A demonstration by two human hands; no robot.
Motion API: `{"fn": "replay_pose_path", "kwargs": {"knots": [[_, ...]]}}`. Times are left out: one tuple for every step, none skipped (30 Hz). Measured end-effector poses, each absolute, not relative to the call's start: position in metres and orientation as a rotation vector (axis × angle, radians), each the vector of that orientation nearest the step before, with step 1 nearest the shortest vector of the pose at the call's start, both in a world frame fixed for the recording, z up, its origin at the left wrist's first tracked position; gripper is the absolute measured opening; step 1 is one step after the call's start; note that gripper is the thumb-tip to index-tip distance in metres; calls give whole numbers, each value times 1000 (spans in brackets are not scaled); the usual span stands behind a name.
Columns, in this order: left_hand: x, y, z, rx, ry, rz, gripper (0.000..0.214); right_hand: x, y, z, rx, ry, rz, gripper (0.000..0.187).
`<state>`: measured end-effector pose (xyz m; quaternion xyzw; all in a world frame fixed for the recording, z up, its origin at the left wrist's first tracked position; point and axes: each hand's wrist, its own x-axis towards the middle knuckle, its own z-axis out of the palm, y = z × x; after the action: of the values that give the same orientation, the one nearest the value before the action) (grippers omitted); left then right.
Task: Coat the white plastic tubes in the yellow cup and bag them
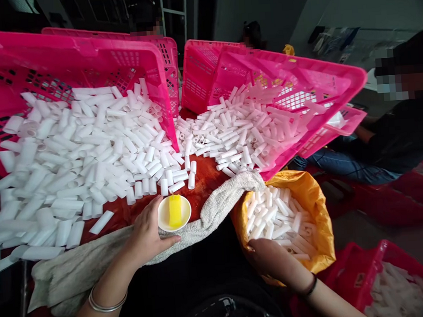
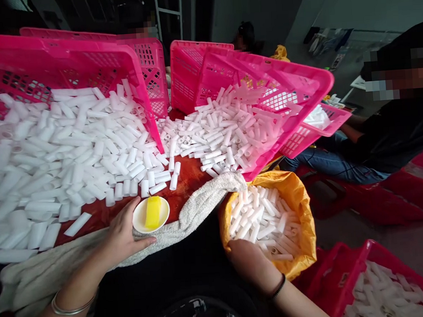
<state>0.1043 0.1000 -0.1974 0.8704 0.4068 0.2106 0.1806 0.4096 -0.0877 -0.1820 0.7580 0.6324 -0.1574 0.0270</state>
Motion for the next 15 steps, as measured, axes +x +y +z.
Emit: {"fn": "replay_pose_path", "kwargs": {"knots": [[104, 99, -195, 2445, 1144, 596, 113, 407, -77, -168, 2329, 1962, -484, 13], [104, 98, -193, 2428, 1139, 598, 112, 402, -64, -153, 2328, 2000, -476, 17], [104, 98, -192, 2407, 1133, 596, 111, 397, -49, -138, 2339, 2083, -461, 24], [104, 97, -190, 2385, 1125, 592, 111, 389, -32, -124, 2323, 2227, -435, 30], [104, 97, -189, 2360, 1119, 591, 110, 379, -14, -111, 2267, 2405, -388, 35], [104, 96, -188, 2336, 1115, 596, 109, 368, 4, -100, 2175, 2579, -322, 38], [104, 96, -188, 2312, 1110, 609, 108, 356, 22, -91, 2057, 2712, -230, 41], [105, 96, -188, 2291, 1104, 628, 107, 343, 39, -84, 1921, 2788, -135, 43], [105, 97, -188, 2273, 1099, 648, 106, 330, 55, -78, 1790, 2800, -59, 43], [105, 97, -189, 2256, 1101, 665, 105, 317, 69, -75, 1679, 2752, -13, 41], [106, 98, -190, 2241, 1108, 677, 105, 305, 81, -72, 1590, 2674, 7, 37], [107, 98, -191, 2227, 1119, 683, 105, 294, 91, -70, 1527, 2589, 9, 34], [107, 99, -191, 2214, 1133, 686, 105, 285, 98, -69, 1484, 2516, 1, 32], [108, 99, -191, 2201, 1147, 685, 105, 278, 103, -68, 1459, 2466, -1, 30], [108, 100, -192, 2189, 1159, 683, 106, 272, 107, -68, 1450, 2441, 4, 29]]}}
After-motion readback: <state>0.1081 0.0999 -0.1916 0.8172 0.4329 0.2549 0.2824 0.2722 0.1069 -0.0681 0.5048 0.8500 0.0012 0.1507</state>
